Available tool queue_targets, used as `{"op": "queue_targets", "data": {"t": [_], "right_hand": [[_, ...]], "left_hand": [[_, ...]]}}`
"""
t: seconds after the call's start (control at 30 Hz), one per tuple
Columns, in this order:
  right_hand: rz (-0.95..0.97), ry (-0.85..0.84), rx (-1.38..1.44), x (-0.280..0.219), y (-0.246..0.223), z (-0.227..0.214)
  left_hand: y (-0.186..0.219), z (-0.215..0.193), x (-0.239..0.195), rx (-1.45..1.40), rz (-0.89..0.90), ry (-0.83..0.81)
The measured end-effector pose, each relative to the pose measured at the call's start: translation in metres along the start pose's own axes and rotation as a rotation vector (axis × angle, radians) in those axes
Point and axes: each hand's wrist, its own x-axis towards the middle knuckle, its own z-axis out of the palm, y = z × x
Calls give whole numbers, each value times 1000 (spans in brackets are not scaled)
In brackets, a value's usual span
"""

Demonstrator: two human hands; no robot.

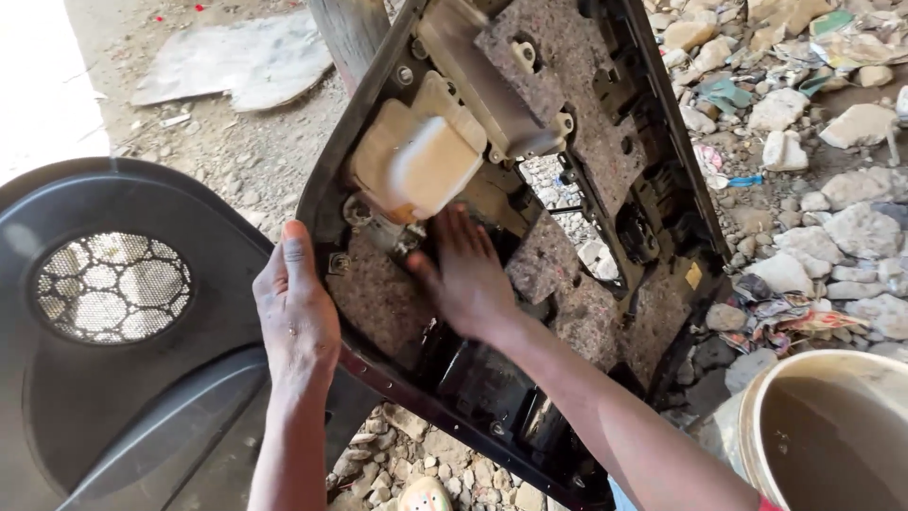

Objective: Cleaning the interior of a car door panel using water and a cloth to remove dirt and grease.

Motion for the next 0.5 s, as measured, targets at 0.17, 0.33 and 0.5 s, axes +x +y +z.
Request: {"op": "queue_targets", "data": {"t": [0.17,0.33,0.5], "right_hand": [[18,36,175,-4,-13,5],[54,100,205,3,-16,-5],[65,91,94,5,6,1]], "left_hand": [[-1,-2,3,18,7,14],[-13,-7,3,27,6,-4],[-24,-10,10,37,11,-47]]}}
